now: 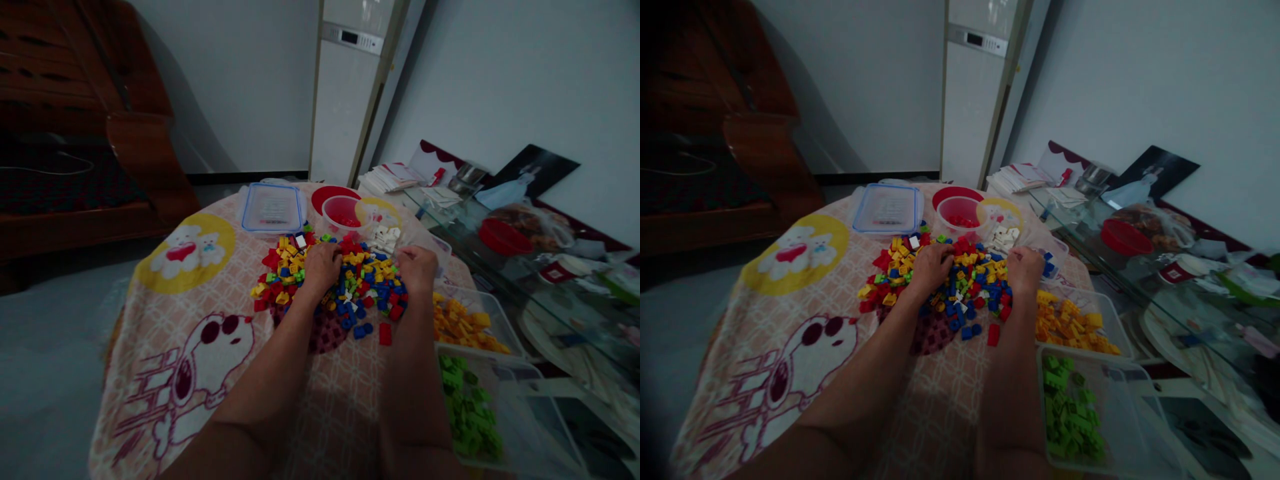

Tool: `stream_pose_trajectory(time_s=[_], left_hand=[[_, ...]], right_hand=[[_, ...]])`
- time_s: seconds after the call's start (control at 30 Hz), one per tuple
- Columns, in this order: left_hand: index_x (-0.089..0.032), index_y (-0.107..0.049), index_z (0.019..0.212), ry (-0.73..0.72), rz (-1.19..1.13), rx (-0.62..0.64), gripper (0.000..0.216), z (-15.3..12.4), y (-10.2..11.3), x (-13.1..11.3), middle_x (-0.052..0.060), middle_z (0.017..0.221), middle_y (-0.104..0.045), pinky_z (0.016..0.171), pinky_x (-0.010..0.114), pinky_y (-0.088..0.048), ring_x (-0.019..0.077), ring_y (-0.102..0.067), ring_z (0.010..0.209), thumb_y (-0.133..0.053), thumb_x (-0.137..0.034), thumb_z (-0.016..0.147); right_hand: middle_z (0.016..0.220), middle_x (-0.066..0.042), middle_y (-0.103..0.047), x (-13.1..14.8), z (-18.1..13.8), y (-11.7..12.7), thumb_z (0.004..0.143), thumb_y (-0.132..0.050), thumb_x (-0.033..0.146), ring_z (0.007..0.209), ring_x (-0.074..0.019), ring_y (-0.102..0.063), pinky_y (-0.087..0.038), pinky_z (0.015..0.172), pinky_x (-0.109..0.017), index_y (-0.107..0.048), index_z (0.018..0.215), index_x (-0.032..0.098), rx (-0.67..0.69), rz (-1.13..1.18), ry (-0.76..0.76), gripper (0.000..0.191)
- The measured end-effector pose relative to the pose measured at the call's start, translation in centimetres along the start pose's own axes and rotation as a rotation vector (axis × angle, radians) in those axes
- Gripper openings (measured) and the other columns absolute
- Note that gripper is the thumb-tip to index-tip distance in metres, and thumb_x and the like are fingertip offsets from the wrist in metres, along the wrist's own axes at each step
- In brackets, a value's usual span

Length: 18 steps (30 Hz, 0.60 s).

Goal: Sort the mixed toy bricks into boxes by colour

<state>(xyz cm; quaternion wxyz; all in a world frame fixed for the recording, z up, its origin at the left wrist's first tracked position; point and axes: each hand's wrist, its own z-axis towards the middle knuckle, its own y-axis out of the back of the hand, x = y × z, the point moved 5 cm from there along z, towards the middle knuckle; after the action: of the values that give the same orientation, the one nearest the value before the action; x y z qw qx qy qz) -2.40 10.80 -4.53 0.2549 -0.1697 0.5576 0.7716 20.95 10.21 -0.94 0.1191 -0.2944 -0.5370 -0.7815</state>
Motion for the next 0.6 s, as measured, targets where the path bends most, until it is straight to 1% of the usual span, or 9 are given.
stream_pose_trajectory(time_s=[0.07,0.13,0.23,0.33,0.47,0.6], left_hand=[[-0.018,-0.075,0.107,0.002,0.005,0.012,0.026,0.1,-0.1,0.0,0.01,0.114,-0.076,0.102,0.04,-0.05,0.0271,-0.067,0.113,-0.055,-0.018,0.09],[-0.018,-0.075,0.106,0.001,0.006,0.021,0.026,0.1,-0.1,0.0,0.01,0.114,-0.076,0.102,0.04,-0.05,0.0271,-0.068,0.112,-0.055,-0.019,0.09],[-0.018,-0.075,0.106,0.001,0.004,0.019,0.026,0.1,0.0,-0.1,0.011,0.114,-0.076,0.103,0.04,-0.05,0.027,-0.068,0.113,-0.055,-0.018,0.09],[-0.017,-0.075,0.107,0.005,0.005,0.023,0.027,0.0,0.1,-0.2,0.011,0.114,-0.076,0.103,0.04,-0.05,0.0271,-0.067,0.113,-0.055,-0.018,0.089],[-0.018,-0.075,0.107,0.006,-0.005,0.011,0.026,0.0,0.1,-0.1,0.01,0.113,-0.076,0.103,0.039,-0.049,0.0266,-0.067,0.113,-0.055,-0.018,0.09],[-0.019,-0.075,0.106,0.002,-0.008,0.005,0.026,0.0,-0.1,0.0,0.01,0.113,-0.076,0.103,0.04,-0.05,0.0265,-0.068,0.112,-0.055,-0.019,0.09]], right_hand=[[0.083,-0.008,-0.078,1.1,-0.5,-0.8,0.085,-0.057,0.021,0.078,-0.0203,-0.072,-0.052,0.073,-0.026,-0.081,0.098,0.016,0.124,-0.028,0.051,0.028],[0.079,-0.006,-0.078,1.9,-1.0,-1.3,0.083,-0.059,0.02,0.076,-0.0188,-0.071,-0.051,0.071,-0.025,-0.082,0.094,0.018,0.215,-0.067,0.083,0.025],[0.077,-0.005,-0.077,2.6,-1.6,-1.7,0.082,-0.062,0.019,0.073,-0.0176,-0.07,-0.049,0.068,-0.024,-0.082,0.091,0.018,0.309,-0.126,0.089,0.022],[0.076,-0.004,-0.077,2.6,-1.9,-2.2,0.081,-0.067,0.02,0.071,-0.0168,-0.069,-0.046,0.064,-0.023,-0.083,0.087,0.02,0.386,-0.193,0.085,0.017],[0.076,-0.003,-0.077,2.5,-1.9,-2.9,0.081,-0.069,0.023,0.073,-0.0162,-0.069,-0.045,0.065,-0.023,-0.082,0.081,0.022,0.414,-0.285,0.138,0.013],[0.085,-0.003,-0.079,2.6,-1.7,-3.2,0.08,-0.071,0.024,0.082,-0.0166,-0.07,-0.045,0.069,-0.023,-0.082,0.084,0.023,0.38,-0.323,0.136,0.011]])
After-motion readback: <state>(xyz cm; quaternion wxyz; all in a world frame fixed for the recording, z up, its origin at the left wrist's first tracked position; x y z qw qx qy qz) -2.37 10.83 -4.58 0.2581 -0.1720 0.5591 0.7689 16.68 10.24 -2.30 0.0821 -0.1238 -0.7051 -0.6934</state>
